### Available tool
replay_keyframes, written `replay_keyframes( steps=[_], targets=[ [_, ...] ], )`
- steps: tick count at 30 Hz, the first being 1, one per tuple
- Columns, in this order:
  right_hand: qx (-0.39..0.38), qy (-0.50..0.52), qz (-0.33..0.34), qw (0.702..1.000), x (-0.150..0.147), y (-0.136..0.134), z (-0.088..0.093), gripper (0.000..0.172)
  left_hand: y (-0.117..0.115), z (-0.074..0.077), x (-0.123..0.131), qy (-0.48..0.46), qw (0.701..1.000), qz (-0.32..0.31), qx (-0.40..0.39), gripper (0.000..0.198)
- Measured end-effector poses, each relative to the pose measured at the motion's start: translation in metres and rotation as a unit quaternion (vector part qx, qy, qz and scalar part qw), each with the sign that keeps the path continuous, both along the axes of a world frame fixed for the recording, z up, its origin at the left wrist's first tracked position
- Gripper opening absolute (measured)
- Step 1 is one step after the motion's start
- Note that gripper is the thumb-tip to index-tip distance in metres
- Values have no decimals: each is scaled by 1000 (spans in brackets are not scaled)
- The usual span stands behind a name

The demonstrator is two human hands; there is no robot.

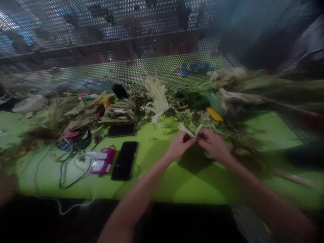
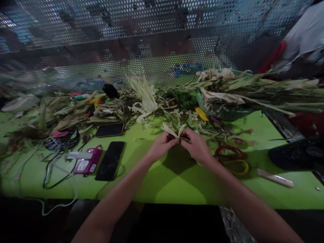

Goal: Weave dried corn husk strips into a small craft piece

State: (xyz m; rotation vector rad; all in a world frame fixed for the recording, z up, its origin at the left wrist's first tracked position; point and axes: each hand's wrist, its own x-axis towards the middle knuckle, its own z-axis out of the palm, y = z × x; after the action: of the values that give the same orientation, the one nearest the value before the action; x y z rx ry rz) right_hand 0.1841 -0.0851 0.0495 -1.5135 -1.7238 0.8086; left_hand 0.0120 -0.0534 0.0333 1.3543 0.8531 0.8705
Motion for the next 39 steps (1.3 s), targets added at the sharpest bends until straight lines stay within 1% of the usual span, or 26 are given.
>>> replay_keyframes(
  steps=[3,6,10,15,17,20,23,27,31,33,36,39],
  targets=[
    [-7,41,-4,999,-3,-1,2,6,-2,3,1,-6,1000,11,-10,24],
    [-6,76,-26,997,-5,-1,4,10,-3,5,1,16,999,31,-33,23],
    [5,77,-49,996,-6,-1,6,12,-3,5,1,6,997,37,-69,24],
    [5,70,-47,996,-5,-1,6,12,-2,-1,1,-45,992,32,-111,31],
    [-11,80,-47,996,-5,0,5,12,-2,-3,1,-58,992,28,-108,32],
    [-39,89,-42,994,-4,1,3,15,-3,-5,3,-49,994,52,-81,31],
    [-32,66,-31,997,-4,0,0,18,-3,-6,5,-33,994,82,-70,28],
    [22,-7,-8,1000,-3,-1,-2,16,-7,-5,7,-21,990,119,-74,22],
    [63,-72,19,995,-1,0,-7,20,-8,-5,9,-32,987,131,-93,21],
    [62,-76,25,995,0,1,-8,21,-7,-6,8,-50,983,138,-108,22],
    [36,-36,32,998,0,2,-7,21,-3,-7,6,-80,980,115,-143,23],
    [7,17,28,999,-1,2,-3,19,0,-4,2,-76,980,95,-155,25]
  ],
)
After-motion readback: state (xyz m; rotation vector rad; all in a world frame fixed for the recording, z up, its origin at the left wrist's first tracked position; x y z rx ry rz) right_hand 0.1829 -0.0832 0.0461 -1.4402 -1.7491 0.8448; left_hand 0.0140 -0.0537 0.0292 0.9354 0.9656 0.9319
